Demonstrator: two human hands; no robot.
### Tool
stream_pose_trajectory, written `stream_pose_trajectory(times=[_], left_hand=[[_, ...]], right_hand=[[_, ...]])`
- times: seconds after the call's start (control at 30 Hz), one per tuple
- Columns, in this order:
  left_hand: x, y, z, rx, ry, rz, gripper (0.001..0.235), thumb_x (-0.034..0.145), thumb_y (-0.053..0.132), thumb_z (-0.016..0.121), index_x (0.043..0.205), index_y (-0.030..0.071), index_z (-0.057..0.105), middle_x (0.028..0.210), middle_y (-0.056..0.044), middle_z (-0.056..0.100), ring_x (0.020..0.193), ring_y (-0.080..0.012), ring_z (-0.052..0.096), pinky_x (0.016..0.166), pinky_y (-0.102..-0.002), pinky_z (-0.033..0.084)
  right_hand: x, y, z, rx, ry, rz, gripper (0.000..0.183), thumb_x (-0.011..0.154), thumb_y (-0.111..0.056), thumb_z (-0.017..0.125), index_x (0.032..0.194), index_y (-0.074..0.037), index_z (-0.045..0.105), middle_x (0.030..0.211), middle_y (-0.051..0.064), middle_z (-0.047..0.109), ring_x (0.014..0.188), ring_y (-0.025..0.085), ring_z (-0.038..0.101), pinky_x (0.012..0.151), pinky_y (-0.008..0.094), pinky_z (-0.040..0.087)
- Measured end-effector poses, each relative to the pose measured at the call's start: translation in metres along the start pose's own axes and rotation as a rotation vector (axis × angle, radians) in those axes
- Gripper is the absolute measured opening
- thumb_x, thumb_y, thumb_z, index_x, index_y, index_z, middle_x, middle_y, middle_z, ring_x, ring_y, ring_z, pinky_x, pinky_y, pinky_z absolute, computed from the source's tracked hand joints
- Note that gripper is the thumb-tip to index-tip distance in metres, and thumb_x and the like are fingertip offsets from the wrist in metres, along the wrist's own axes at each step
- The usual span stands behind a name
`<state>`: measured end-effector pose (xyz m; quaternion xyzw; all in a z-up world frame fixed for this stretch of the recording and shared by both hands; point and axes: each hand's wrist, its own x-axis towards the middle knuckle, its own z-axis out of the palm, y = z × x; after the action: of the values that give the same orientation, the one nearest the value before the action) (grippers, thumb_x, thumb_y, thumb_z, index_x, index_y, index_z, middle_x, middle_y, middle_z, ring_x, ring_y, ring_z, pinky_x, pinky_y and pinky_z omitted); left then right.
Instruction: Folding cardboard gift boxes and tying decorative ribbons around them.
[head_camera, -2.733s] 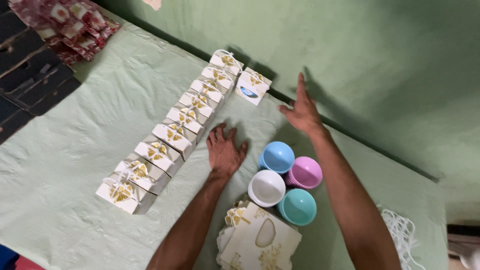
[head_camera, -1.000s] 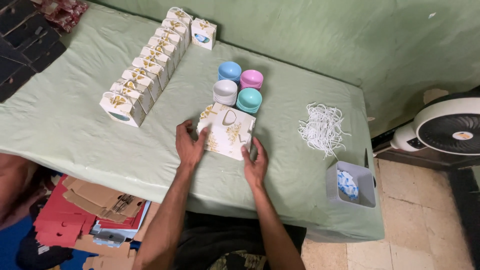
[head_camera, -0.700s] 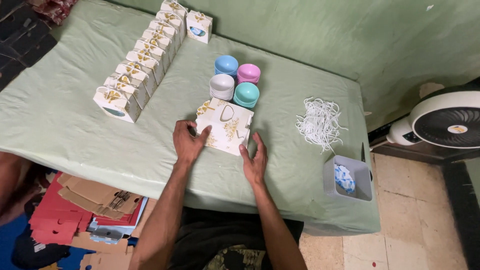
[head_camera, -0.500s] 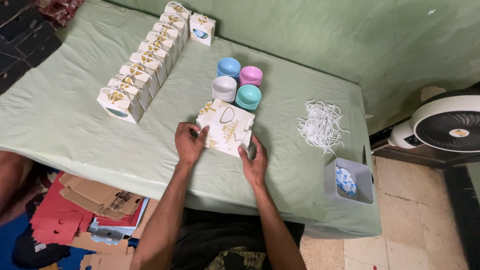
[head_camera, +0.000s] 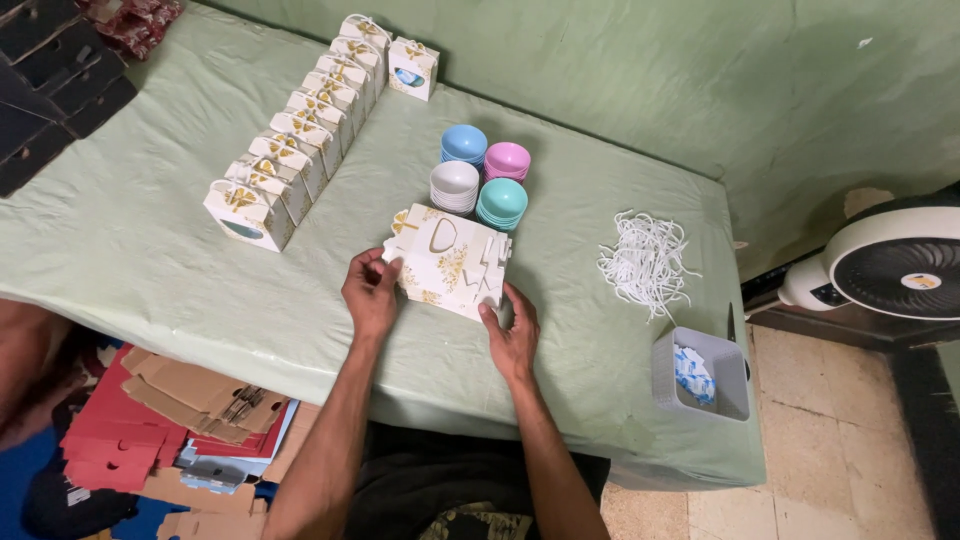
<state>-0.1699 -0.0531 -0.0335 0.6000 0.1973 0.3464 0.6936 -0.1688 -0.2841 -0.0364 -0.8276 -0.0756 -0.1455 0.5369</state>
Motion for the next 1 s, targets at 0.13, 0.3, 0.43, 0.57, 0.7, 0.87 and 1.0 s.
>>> stream_pose_trajectory(times=[0.13, 0.3, 0.43, 0.57, 0.7, 0.87, 1.0], left_hand=[[-0.012, 0.016, -0.009, -0.118, 0.011, -0.082, 0.023, 0.093, 0.006, 0.077, 0.113, -0.002, 0.069, 0.081, 0.004, 0.05, 0.08, -0.0065, 0.054, 0.083, -0.024, 0.051], [-0.026, 0.072, -0.008, -0.222, 0.122, -0.174, 0.015, 0.097, 0.011, 0.072, 0.11, 0.006, 0.075, 0.078, 0.005, 0.052, 0.078, -0.0029, 0.053, 0.082, -0.019, 0.047], [-0.019, 0.06, -0.007, -0.224, 0.104, -0.187, 0.013, 0.097, 0.011, 0.072, 0.109, 0.006, 0.076, 0.078, 0.004, 0.052, 0.079, -0.0038, 0.053, 0.083, -0.019, 0.047], [-0.013, 0.056, -0.006, -0.254, 0.132, -0.208, 0.013, 0.099, 0.014, 0.07, 0.109, 0.009, 0.077, 0.082, 0.004, 0.055, 0.084, -0.0045, 0.053, 0.087, -0.02, 0.046], [-0.002, 0.028, -0.012, -0.428, 0.178, -0.274, 0.016, 0.102, 0.011, 0.064, 0.112, 0.005, 0.076, 0.092, -0.007, 0.069, 0.088, -0.0126, 0.064, 0.088, -0.027, 0.053], [0.006, 0.031, -0.023, -0.566, 0.191, -0.319, 0.015, 0.102, 0.01, 0.062, 0.11, 0.005, 0.074, 0.098, -0.008, 0.073, 0.092, -0.0158, 0.069, 0.088, -0.028, 0.055], [0.012, 0.032, -0.038, -0.66, 0.149, -0.349, 0.013, 0.101, 0.009, 0.063, 0.11, 0.004, 0.073, 0.098, -0.012, 0.075, 0.09, -0.0214, 0.074, 0.086, -0.033, 0.06]], right_hand=[[0.0, -0.001, 0.001, -0.013, -0.003, -0.039, 0.057, 0.086, -0.042, 0.083, 0.133, -0.012, 0.069, 0.132, 0.014, 0.066, 0.131, 0.034, 0.058, 0.113, 0.047, 0.043], [0.002, 0.005, 0.004, -0.048, 0.023, -0.182, 0.048, 0.089, -0.038, 0.081, 0.129, -0.014, 0.072, 0.13, 0.012, 0.066, 0.127, 0.032, 0.058, 0.11, 0.047, 0.045], [0.004, 0.009, 0.007, -0.085, 0.085, -0.278, 0.053, 0.086, -0.034, 0.084, 0.132, -0.012, 0.07, 0.13, 0.014, 0.065, 0.126, 0.034, 0.059, 0.108, 0.048, 0.046], [-0.001, -0.01, 0.01, -0.328, 0.105, -0.585, 0.037, 0.095, -0.035, 0.074, 0.126, -0.016, 0.074, 0.14, 0.015, 0.058, 0.135, 0.037, 0.052, 0.111, 0.051, 0.041], [-0.005, -0.016, 0.012, -0.51, 0.113, -0.665, 0.035, 0.095, -0.041, 0.07, 0.122, -0.019, 0.077, 0.135, 0.013, 0.064, 0.13, 0.035, 0.057, 0.105, 0.05, 0.046], [-0.005, -0.011, 0.015, -0.587, 0.178, -0.66, 0.038, 0.093, -0.048, 0.072, 0.119, -0.02, 0.078, 0.133, 0.01, 0.066, 0.126, 0.031, 0.061, 0.099, 0.046, 0.05], [-0.006, -0.007, 0.016, -0.583, 0.216, -0.648, 0.044, 0.088, -0.055, 0.075, 0.114, -0.02, 0.079, 0.13, 0.007, 0.067, 0.121, 0.029, 0.064, 0.093, 0.043, 0.054]])
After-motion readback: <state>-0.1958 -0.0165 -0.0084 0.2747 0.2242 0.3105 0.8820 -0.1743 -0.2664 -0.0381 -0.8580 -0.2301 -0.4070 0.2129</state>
